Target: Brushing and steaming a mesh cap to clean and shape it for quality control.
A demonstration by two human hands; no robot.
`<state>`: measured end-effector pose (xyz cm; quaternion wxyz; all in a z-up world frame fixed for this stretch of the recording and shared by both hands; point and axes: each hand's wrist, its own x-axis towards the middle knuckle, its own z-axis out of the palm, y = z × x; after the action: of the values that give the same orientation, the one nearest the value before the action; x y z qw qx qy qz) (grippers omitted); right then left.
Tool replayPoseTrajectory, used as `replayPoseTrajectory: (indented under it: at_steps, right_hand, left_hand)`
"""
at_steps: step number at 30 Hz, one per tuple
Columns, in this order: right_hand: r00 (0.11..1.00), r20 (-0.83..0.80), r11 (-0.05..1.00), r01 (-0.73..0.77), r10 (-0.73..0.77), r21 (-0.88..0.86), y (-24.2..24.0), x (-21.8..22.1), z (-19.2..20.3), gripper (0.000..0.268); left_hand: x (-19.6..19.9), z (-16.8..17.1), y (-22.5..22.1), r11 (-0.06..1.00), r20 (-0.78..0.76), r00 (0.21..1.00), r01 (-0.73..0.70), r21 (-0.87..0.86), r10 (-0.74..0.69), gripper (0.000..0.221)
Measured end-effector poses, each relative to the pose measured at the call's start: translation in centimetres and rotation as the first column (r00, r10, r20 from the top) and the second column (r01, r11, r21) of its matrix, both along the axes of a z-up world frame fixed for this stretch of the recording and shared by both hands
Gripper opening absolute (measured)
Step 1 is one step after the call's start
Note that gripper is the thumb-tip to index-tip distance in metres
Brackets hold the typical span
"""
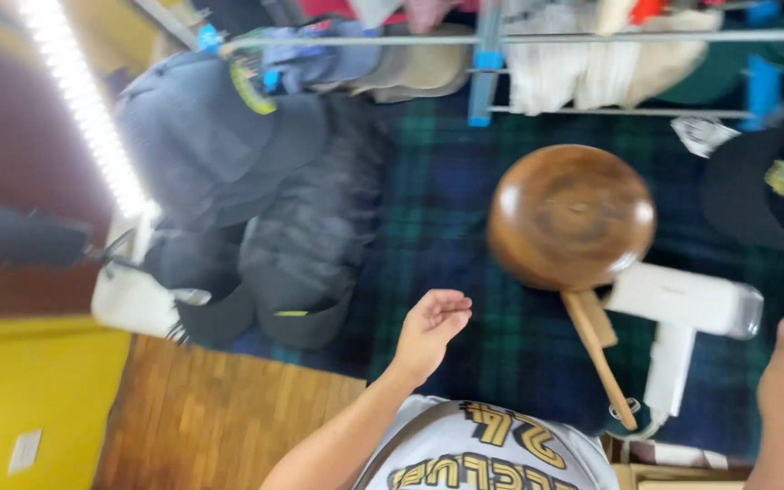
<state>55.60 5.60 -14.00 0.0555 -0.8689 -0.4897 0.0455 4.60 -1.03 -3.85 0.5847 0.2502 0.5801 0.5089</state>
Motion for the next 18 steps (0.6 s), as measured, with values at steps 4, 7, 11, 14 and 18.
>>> replayPoseTrajectory:
  at_steps: [4,7,11,14,18]
  right_hand:
    - [0.779,0.254,0.464,-0.564,0.573,0.683,-1.9,-15.9,11.2,0.051]
    - [0.635,0.371,0.231,-0.663,0.677,0.712,-3.1,-22.3,13.6,0.046]
    - [0.513,0.107,0.340,-0.696,0.851,0.633,-5.3,-26.3,11.7,0.026]
    - [0.384,-0.138,0.405,-0.812,0.913,0.421,-5.5,-28.0,10.2,0.031]
    - [0.303,-0.022,0.298,-0.914,0.953,0.277,-5.4,-29.1,8.2,0.040]
  left_hand:
    - [-2.6,3.5,-0.7,0.979,-0.310,0.931,-0.166,0.114,0.194,0.018]
    - [-5.4,6.8,-1.5,0.824,-0.701,0.555,0.048,0.564,0.448,0.012]
    - [-10.1,9.4,-1.8,0.694,-0.681,0.251,0.047,0.718,0.688,0.010]
    - [-13.9,9.7,-0.6,0.723,-0.699,0.196,-0.099,0.683,0.688,0.025]
    - [-18.1,12.5,2.8,0.776,-0.771,-0.088,0.036,0.630,0.631,0.036]
